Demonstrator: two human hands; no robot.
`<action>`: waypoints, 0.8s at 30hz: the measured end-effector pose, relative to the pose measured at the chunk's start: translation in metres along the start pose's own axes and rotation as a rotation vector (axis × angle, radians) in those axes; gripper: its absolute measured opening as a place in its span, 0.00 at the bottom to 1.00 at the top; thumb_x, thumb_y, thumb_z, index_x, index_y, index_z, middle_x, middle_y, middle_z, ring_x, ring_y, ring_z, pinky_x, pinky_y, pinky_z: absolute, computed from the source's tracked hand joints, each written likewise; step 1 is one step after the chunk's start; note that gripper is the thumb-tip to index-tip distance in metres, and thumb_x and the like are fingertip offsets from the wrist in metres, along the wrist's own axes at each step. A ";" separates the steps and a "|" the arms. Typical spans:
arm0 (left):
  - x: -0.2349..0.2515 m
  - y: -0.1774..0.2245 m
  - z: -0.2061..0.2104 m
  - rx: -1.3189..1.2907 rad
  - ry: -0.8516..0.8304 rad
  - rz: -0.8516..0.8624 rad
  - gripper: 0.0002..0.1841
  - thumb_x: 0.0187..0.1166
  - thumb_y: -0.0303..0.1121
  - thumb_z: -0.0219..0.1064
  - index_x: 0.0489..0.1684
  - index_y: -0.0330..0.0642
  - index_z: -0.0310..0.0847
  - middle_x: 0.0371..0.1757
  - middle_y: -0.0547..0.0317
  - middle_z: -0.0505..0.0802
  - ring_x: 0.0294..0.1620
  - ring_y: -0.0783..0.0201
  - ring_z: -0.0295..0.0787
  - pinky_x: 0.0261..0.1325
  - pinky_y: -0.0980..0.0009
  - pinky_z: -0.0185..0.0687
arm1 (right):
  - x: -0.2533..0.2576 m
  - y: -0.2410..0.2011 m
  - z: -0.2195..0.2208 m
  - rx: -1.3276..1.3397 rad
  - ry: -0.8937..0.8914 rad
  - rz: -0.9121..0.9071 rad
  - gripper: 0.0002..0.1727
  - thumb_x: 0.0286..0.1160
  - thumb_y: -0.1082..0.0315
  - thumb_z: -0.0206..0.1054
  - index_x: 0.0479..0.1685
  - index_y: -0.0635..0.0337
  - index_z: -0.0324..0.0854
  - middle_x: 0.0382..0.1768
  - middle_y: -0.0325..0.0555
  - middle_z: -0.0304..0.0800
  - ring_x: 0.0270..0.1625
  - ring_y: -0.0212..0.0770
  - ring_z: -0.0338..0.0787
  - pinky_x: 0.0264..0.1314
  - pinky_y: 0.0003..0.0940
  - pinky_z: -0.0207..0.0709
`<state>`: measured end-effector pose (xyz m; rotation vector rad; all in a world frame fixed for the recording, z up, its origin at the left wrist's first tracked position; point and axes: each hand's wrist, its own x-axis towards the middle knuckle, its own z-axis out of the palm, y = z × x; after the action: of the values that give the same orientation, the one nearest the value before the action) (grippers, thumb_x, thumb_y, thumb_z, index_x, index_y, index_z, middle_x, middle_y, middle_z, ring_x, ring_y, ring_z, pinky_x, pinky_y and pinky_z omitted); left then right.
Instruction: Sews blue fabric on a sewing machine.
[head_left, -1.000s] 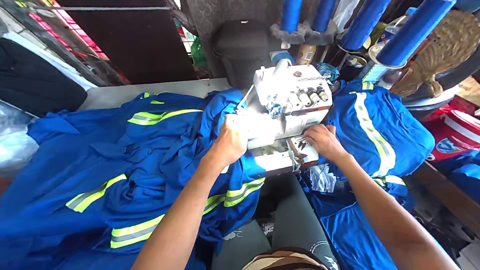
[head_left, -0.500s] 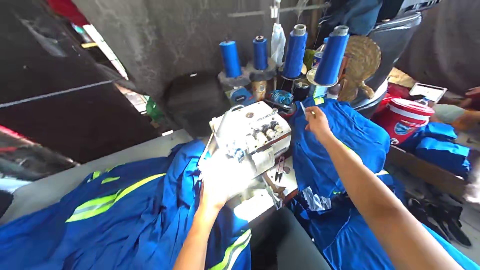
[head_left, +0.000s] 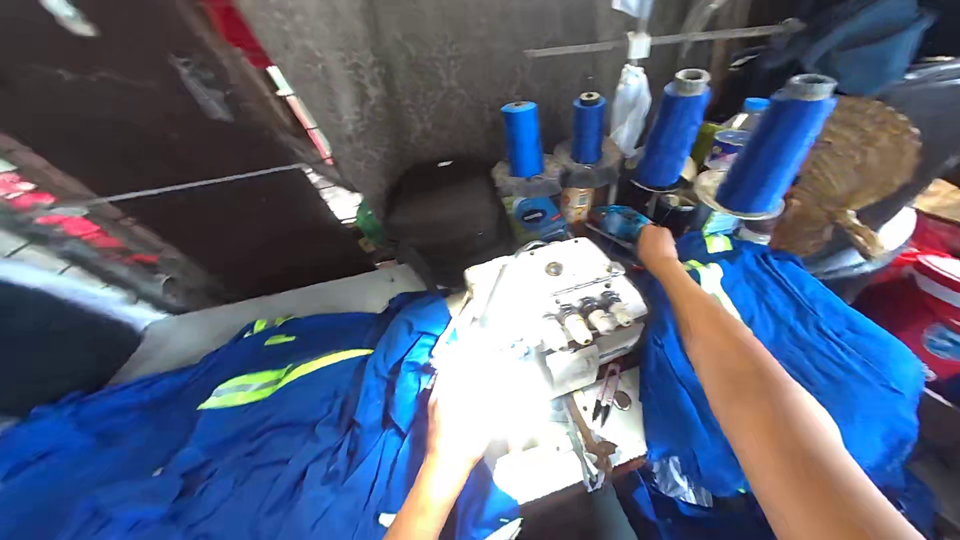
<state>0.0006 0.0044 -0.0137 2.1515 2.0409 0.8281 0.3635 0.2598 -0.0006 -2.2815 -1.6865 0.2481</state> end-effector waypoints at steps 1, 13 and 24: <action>0.001 0.000 0.000 0.028 -0.001 0.005 0.25 0.69 0.38 0.73 0.61 0.29 0.87 0.64 0.31 0.89 0.72 0.35 0.82 0.75 0.41 0.72 | 0.004 0.002 0.003 -0.017 -0.033 -0.033 0.18 0.80 0.75 0.64 0.62 0.82 0.78 0.64 0.81 0.82 0.70 0.78 0.82 0.69 0.75 0.73; -0.002 0.014 -0.023 -0.274 -0.201 -0.168 0.29 0.77 0.44 0.69 0.74 0.37 0.79 0.77 0.39 0.82 0.82 0.48 0.74 0.84 0.53 0.66 | -0.256 -0.048 -0.083 0.675 0.918 -1.095 0.10 0.86 0.73 0.57 0.49 0.65 0.84 0.47 0.43 0.89 0.56 0.31 0.88 0.63 0.29 0.81; -0.047 -0.064 0.009 -0.724 0.273 0.001 0.37 0.80 0.31 0.62 0.89 0.26 0.52 0.83 0.32 0.73 0.86 0.45 0.69 0.86 0.54 0.67 | -0.278 -0.272 -0.019 -0.432 -0.216 -1.171 0.16 0.80 0.79 0.59 0.58 0.59 0.90 0.65 0.53 0.88 0.74 0.61 0.80 0.73 0.64 0.73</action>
<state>-0.0525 -0.0296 -0.0629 1.6900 1.4708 1.6210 0.0410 0.0660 0.0983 -1.1030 -3.0528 -0.1597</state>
